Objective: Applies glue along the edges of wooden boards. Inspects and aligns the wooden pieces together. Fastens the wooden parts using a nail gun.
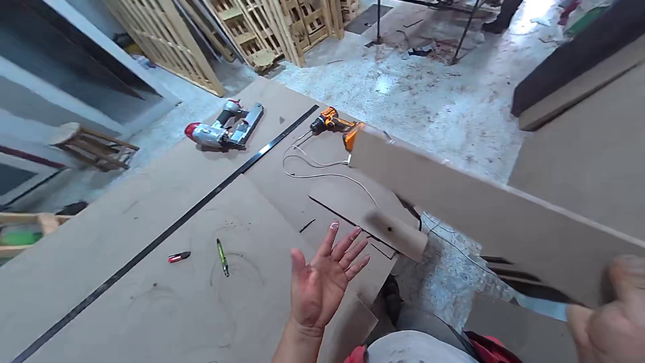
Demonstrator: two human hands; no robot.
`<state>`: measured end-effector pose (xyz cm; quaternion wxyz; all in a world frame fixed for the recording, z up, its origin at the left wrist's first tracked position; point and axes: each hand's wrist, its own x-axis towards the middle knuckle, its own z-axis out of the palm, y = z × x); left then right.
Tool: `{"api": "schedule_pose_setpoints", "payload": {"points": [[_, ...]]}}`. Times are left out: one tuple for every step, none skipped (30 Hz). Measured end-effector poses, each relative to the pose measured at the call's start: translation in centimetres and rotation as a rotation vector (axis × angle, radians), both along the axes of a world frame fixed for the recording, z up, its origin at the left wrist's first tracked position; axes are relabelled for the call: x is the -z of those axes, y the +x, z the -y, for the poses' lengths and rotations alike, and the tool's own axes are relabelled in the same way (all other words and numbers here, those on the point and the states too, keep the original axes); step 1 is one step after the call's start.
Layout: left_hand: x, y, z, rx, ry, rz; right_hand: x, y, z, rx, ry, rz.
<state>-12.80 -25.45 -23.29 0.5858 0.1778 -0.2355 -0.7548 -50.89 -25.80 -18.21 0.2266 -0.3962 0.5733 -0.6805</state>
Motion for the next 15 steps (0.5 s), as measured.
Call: {"api": "schedule_pose_setpoints", "payload": {"points": [[-0.4, 0.4, -0.4, -0.036, -0.003, -0.025, 1.5, 1.7, 0.7, -0.088, 0.039, 0.030], [-0.9, 0.9, -1.1, -0.077, -0.009, -0.029, 3.3, 3.5, 1.3, -0.187, 0.071, 0.077], [-1.2, 1.6, -2.0, -0.118, -0.019, -0.012, 5.2, 5.2, 1.7, -0.290, 0.111, 0.125], [-1.5, 2.2, -3.3, -0.162, -0.019, 0.018, 7.0, 6.6, 1.8, -0.374, 0.157, 0.172], [-1.7, 2.8, -4.7, -0.211, -0.003, 0.053, 8.7, 7.6, 1.5, -0.433, 0.207, 0.226], [-1.8, 3.3, -6.1, -0.257, 0.020, 0.091, 10.2, 8.3, 1.1, -0.468, 0.257, 0.283], [-1.6, 3.8, -7.5, -0.294, 0.041, 0.115, 11.8, 8.6, 0.5, -0.483, 0.309, 0.329], [-1.3, 4.2, -9.1, -0.316, 0.062, 0.121, 13.3, 8.6, -0.3, -0.489, 0.366, 0.369], [-0.8, 4.5, -10.7, -0.331, 0.085, 0.117, 14.9, 8.3, -1.2, -0.492, 0.432, 0.406], [-0.2, 4.8, -12.1, -0.335, 0.110, 0.103, 16.7, 7.9, -2.1, -0.500, 0.507, 0.441], [0.5, 5.0, -13.3, -0.332, 0.131, 0.084, 18.6, 7.7, -2.8, -0.494, 0.592, 0.466], [1.1, 5.1, -14.4, -0.328, 0.159, 0.074, 20.7, 7.6, -3.6, -0.475, 0.685, 0.464], [1.6, 5.1, -15.2, -0.317, 0.186, 0.083, 22.7, 7.6, -4.2, -0.454, 0.776, 0.435], [2.0, 5.0, -15.7, -0.304, 0.205, 0.109, 24.6, 7.7, -4.7, -0.455, 0.856, 0.381], [2.2, 4.8, -16.1, -0.285, 0.212, 0.154, 25.9, 7.8, -5.0, -0.467, 0.941, 0.295]]}}
